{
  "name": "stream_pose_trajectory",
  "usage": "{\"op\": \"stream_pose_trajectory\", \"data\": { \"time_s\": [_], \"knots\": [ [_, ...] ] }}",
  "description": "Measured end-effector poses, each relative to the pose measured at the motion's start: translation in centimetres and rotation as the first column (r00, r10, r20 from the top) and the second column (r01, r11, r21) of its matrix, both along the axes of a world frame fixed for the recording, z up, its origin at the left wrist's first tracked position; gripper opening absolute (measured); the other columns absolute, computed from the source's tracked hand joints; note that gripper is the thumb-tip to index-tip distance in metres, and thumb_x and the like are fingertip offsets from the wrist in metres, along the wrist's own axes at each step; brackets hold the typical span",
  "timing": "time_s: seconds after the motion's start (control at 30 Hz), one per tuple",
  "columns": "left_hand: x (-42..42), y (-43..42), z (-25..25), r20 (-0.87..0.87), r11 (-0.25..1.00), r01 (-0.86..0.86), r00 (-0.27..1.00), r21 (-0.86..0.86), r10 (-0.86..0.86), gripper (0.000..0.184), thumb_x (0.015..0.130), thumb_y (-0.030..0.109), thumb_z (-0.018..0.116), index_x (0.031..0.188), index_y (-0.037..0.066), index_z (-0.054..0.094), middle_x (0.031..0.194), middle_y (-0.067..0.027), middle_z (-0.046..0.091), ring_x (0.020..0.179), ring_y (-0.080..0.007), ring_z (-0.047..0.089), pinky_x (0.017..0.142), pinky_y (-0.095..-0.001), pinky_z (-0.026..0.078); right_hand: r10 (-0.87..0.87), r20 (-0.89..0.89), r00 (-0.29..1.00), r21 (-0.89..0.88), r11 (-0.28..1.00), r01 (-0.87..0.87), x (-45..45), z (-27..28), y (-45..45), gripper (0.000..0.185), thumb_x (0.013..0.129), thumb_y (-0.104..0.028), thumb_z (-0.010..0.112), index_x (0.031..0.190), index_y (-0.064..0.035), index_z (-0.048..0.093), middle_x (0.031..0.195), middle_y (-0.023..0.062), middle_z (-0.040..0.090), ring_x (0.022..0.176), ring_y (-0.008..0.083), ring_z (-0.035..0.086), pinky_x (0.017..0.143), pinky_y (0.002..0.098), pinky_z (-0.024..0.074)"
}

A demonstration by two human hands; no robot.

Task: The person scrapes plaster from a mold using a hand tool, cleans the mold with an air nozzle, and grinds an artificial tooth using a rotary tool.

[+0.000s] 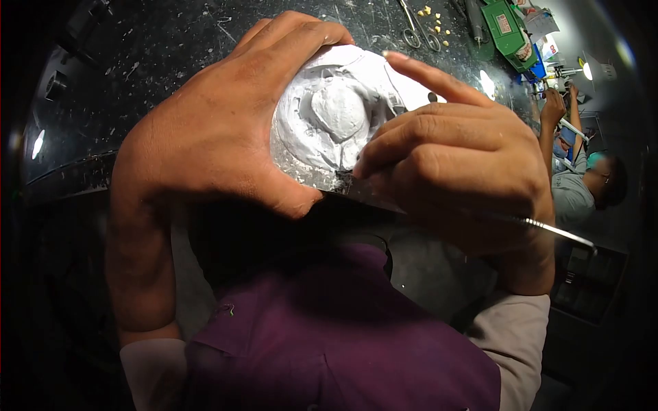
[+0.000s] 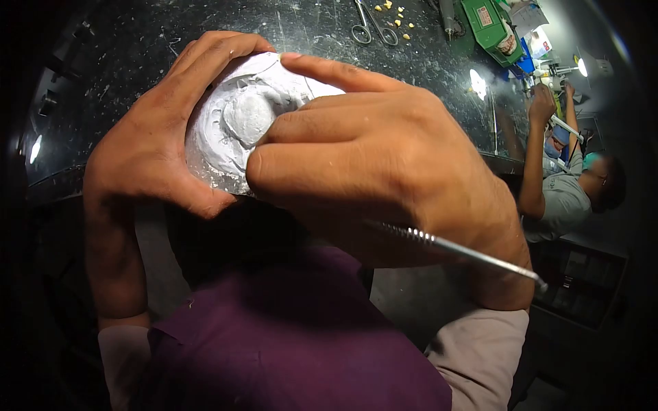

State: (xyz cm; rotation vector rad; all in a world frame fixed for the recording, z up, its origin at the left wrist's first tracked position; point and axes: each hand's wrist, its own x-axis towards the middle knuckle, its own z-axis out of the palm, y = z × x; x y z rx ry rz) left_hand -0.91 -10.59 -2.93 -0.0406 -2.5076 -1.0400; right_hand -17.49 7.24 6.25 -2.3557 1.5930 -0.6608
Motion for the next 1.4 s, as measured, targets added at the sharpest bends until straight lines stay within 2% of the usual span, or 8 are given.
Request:
{"op": "stream_pose_trajectory", "data": {
  "time_s": [0.17, 0.37, 0.57, 0.63, 0.73, 0.93, 1.13, 1.4],
  "knots": [
    [-0.2, 0.5, 0.5, 0.028, 0.998, -0.060, 0.998, 0.000, 0.060, 0.112, 0.044, 0.030, 0.086, 0.145, 0.001, 0.046, 0.138, -0.0151, 0.051, 0.133, -0.0341, 0.050, 0.112, -0.0408, 0.041, 0.001, 0.096, 0.995, 0.123, 0.992, -0.012, -1.3, 0.4, 0.0, 0.010, 0.078, -0.007, 0.078, 0.081, -0.0087, 0.069, 0.088, 0.0061, 0.078, 0.084, 0.0235, 0.078, 0.094, 0.0474, 0.0588],
    [-0.2, 0.4, 0.5, 0.044, 0.999, -0.025, 0.999, -0.020, 0.026, 0.112, 0.045, 0.030, 0.085, 0.146, 0.001, 0.045, 0.138, -0.0158, 0.050, 0.132, -0.0335, 0.050, 0.112, -0.0411, 0.041, 0.070, 0.025, 0.997, -0.039, 0.997, -0.069, -1.2, -0.6, -0.1, 0.011, 0.079, -0.007, 0.080, 0.084, -0.0073, 0.070, 0.090, 0.0091, 0.078, 0.084, 0.0234, 0.078, 0.091, 0.0454, 0.0611],
    [0.1, 0.9, 0.7, -0.199, 0.998, 0.048, 0.979, -0.028, -0.053, 0.115, 0.043, 0.032, 0.086, 0.146, 0.000, 0.045, 0.139, -0.0169, 0.050, 0.132, -0.0348, 0.049, 0.112, -0.0417, 0.041, 0.073, 0.098, 0.992, 0.053, 0.995, -0.079, -2.1, -0.2, -0.8, 0.011, 0.081, -0.007, 0.080, 0.083, -0.0074, 0.069, 0.090, 0.0093, 0.078, 0.084, 0.0233, 0.078, 0.091, 0.0462, 0.0610],
    [0.0, -0.3, 0.5, 0.018, 0.998, 0.016, 1.000, -0.054, -0.015, 0.116, 0.043, 0.032, 0.087, 0.146, 0.000, 0.045, 0.139, -0.0178, 0.050, 0.132, -0.0351, 0.050, 0.111, -0.0416, 0.041, 0.071, 0.193, 0.979, 0.116, 0.989, -0.094, -2.3, -0.2, -1.0, 0.011, 0.081, -0.007, 0.080, 0.083, -0.0075, 0.069, 0.090, 0.0092, 0.078, 0.084, 0.0229, 0.078, 0.090, 0.0463, 0.0609],
    [-0.8, -0.6, -1.0, -0.177, 0.994, 0.107, 0.979, 0.023, -0.102, 0.118, 0.042, 0.032, 0.088, 0.147, 0.000, 0.045, 0.139, -0.0181, 0.049, 0.132, -0.0350, 0.050, 0.111, -0.0416, 0.042, 0.127, 0.132, 0.983, 0.045, 0.990, -0.134, -2.0, -0.2, -1.0, 0.011, 0.082, -0.008, 0.080, 0.083, -0.0080, 0.069, 0.090, 0.0088, 0.079, 0.085, 0.0227, 0.078, 0.090, 0.0460, 0.0607],
    [0.0, -0.6, 0.7, 0.040, 0.999, 0.054, 0.998, 0.004, -0.054, 0.118, 0.042, 0.031, 0.087, 0.147, -0.001, 0.044, 0.139, -0.0179, 0.049, 0.132, -0.0348, 0.050, 0.111, -0.0412, 0.042, 0.134, 0.100, 0.986, -0.040, 0.991, -0.130, -1.6, -0.7, -1.1, 0.009, 0.083, -0.009, 0.078, 0.080, -0.0078, 0.069, 0.089, 0.0071, 0.078, 0.086, 0.0222, 0.078, 0.090, 0.0484, 0.0603],
    [0.0, -0.5, 2.6, 0.251, 0.999, -0.007, 0.968, 0.037, -0.003, 0.119, 0.044, 0.032, 0.087, 0.148, -0.002, 0.042, 0.140, -0.0182, 0.049, 0.133, -0.0352, 0.049, 0.112, -0.0415, 0.040, 0.104, 0.070, 0.992, 0.028, 0.994, -0.107, -1.2, -0.1, -1.3, 0.012, 0.084, -0.008, 0.076, 0.075, -0.0080, 0.068, 0.087, 0.0069, 0.077, 0.085, 0.0208, 0.077, 0.101, 0.0531, 0.0543],
    [0.4, -1.2, 1.1, 0.130, 0.999, 0.014, 0.991, -0.036, -0.009, 0.119, 0.046, 0.036, 0.088, 0.149, -0.002, 0.042, 0.142, -0.0188, 0.048, 0.135, -0.0355, 0.047, 0.114, -0.0427, 0.039, 0.126, 0.331, 0.935, 0.281, 0.933, -0.225, -3.3, 0.3, -3.1, 0.011, 0.078, -0.008, 0.081, 0.078, -0.0059, 0.070, 0.083, 0.0119, 0.077, 0.087, 0.0252, 0.077, 0.118, 0.0587, 0.0331]
  ]
}}
